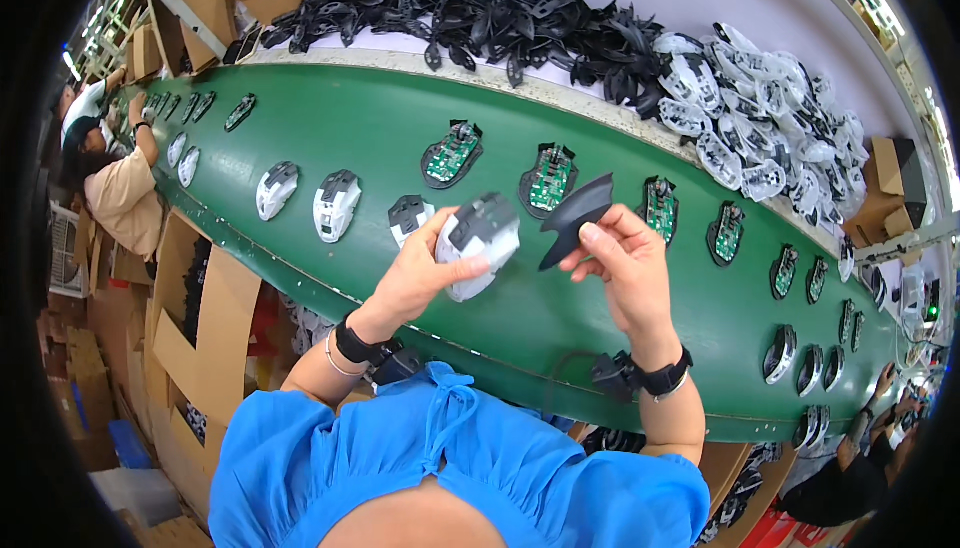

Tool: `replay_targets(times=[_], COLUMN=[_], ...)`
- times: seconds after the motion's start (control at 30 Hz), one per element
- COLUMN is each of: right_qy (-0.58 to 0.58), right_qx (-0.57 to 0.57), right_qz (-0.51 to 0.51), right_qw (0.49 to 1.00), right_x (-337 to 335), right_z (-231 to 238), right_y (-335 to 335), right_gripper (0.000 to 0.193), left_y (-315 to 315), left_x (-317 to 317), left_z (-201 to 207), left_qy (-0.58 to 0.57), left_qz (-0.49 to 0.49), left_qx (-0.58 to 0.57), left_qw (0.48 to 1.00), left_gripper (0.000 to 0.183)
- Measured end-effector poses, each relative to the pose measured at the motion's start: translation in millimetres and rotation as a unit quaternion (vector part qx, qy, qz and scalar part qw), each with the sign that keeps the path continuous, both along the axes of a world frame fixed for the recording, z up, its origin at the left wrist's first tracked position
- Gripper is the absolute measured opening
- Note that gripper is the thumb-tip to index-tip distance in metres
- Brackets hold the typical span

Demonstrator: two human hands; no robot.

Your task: The person assembles small electronic devices on a green workbench by hand. They repeatedly pick up white plastic casings and black rubber components, fit the rubber pieces onto the casings, and place the assembled units into a cardboard box. The process involves handling multiple units one at a time in a repetitive sequence.

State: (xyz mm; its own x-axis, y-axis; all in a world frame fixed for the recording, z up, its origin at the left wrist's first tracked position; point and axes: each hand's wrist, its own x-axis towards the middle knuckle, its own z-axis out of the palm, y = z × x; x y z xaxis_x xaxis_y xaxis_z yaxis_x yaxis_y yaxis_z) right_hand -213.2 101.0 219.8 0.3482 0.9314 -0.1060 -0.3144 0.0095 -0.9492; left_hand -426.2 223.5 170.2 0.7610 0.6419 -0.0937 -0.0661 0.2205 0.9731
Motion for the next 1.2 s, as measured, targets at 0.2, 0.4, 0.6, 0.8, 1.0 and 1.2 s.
replay_targets(times=[0.2,0.4,0.6,0.8,1.0,1.2], right_qy=[0.091,0.052,0.017,-0.02,-0.048,-0.045], right_qx=[0.062,0.092,0.123,0.105,0.063,0.038], right_qz=[0.057,0.043,0.022,0.016,0.003,-0.002], right_qw=[0.992,0.993,0.992,0.994,0.997,0.998], right_x=[-38.3,-55.5,-56.4,-60.1,-64.3,-74.5], right_z=[19.3,20.8,13.4,23.2,26.6,26.7], right_y=[7.5,8.8,5.1,6.7,9.1,15.9], right_gripper=[0.017,0.02,0.02,0.021,0.023,0.045], left_y=[-6.9,-16.5,-19.0,-18.2,-16.8,-10.3], left_x=[3.8,-2.3,-5.8,-15.1,-20.6,-18.7], left_z=[44.3,63.0,62.4,63.2,55.0,47.4], left_qy=[-0.124,-0.144,-0.125,-0.135,-0.064,-0.057], left_qz=[0.016,0.017,0.007,-0.009,0.013,0.038], left_qx=[-0.18,-0.159,-0.113,-0.002,0.099,0.149], left_qw=[0.976,0.977,0.986,0.991,0.993,0.986], left_gripper=[0.058,0.059,0.055,0.081,0.103,0.099])
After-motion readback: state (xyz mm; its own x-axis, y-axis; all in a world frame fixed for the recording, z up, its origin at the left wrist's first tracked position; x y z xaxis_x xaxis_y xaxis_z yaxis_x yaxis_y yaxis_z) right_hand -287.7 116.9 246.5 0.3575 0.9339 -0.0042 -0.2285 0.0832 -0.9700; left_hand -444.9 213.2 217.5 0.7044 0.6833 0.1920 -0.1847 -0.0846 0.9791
